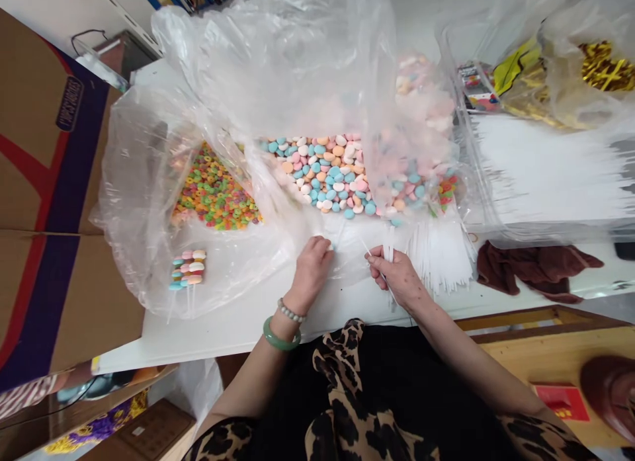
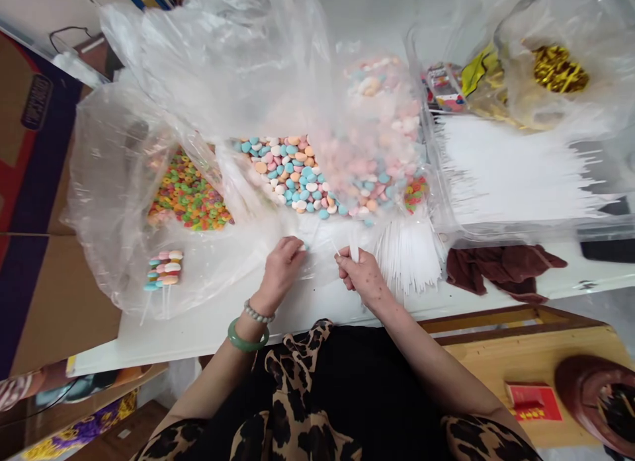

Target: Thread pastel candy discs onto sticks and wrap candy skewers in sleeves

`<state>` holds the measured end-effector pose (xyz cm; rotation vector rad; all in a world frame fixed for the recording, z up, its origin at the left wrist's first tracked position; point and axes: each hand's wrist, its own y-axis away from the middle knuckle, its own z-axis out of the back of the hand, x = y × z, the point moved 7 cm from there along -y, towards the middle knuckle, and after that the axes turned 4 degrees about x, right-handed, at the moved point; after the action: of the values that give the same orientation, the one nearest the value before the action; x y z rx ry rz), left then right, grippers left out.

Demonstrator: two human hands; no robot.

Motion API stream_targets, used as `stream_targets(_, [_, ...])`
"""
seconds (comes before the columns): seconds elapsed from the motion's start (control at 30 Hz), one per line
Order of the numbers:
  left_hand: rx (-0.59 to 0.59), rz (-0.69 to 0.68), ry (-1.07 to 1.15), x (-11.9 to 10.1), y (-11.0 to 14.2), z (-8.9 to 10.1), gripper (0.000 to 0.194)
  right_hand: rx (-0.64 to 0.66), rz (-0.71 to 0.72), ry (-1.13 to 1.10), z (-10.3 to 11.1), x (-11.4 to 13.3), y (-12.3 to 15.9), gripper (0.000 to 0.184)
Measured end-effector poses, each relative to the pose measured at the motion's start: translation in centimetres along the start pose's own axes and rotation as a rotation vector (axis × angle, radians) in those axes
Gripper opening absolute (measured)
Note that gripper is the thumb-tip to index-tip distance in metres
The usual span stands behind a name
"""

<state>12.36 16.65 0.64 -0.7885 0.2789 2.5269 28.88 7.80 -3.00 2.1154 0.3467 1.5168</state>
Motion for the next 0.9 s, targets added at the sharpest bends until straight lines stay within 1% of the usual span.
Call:
stream_targets(0.07, [0.066, -0.07, -0.14, -0.5, 0.3, -1.7, 0.019, 0.013, 0.013, 0.024, -0.3, 0.1, 0.1, 0.023])
stream_targets(0.13, [0.052, -0.108, -0.22, -0.4, 0.2, -2.4, 0.021, 0.02, 0.01, 0.035, -0.4, 0.2, 0.2, 0.023])
stream_targets(0.23, [-0.025, -0.13, -0.22, 0.2, -0.3, -2.2, 0.026, 0.055, -0.002, 0.075, -0.8, 0.4, 0.5, 0.021])
stream_targets(0.33, [-0.032, -0.128, -0.21, 0.6, -0.6, -1.9, 0.028, 0.064, 0.015, 0.246, -0.9, 0.7, 0.8, 0.024])
stream_targets(0.4, [-0.078, -0.065, -0.097, 1.2, -0.8, -1.1, 0.028, 0.044, 0.084, 0.432, -0.9, 1.3, 1.0, 0.026])
stream_targets(0.47, [-0.145, 0.081, 0.16, 2.5, -1.0, -0.1, 0.029, 0.028, 0.203, 0.622, -1.2, 2.1, 1.2, 0.022])
stream_targets(0.53, [-0.173, 0.251, 0.455, 4.0, -1.0, 0.2, 0.031, 0.022, 0.316, 0.767, -1.7, 2.8, 1.4, 0.019])
stream_targets(0.57, [-0.176, 0.314, 0.553, 4.5, -1.0, 0.2, 0.032, 0.02, 0.351, 0.814, -1.9, 3.0, 1.4, 0.019])
stream_targets(0.6, [-0.184, 0.348, 0.587, 4.8, -1.0, 0.2, 0.032, 0.018, 0.371, 0.847, -2.1, 3.2, 1.4, 0.019])
stream_targets(0.63, [-0.193, 0.348, 0.545, 4.8, -0.9, 0.3, 0.031, 0.017, 0.379, 0.866, -2.2, 3.2, 1.3, 0.02])
stream_targets(0.67, [-0.192, 0.31, 0.44, 4.4, -0.9, 0.4, 0.029, 0.012, 0.38, 0.874, -2.2, 3.2, 1.2, 0.02])
stream_targets(0.73, [-0.14, 0.149, 0.14, 2.9, -0.9, 0.2, 0.024, -0.003, 0.37, 0.874, -2.2, 3.2, 1.0, 0.02])
stream_targets(0.8, [-0.041, -0.032, -0.126, 1.1, -0.5, -0.8, 0.025, -0.019, 0.355, 0.855, -1.9, 3.1, 0.8, 0.019])
stream_targets(0.83, [-0.005, -0.095, -0.217, 0.6, -0.3, -1.3, 0.028, -0.024, 0.346, 0.842, -1.7, 3.0, 0.7, 0.019])
stream_targets(0.9, [0.012, -0.155, -0.333, 0.0, 0.2, -1.9, 0.034, -0.026, 0.32, 0.816, -1.4, 2.6, 0.5, 0.019])
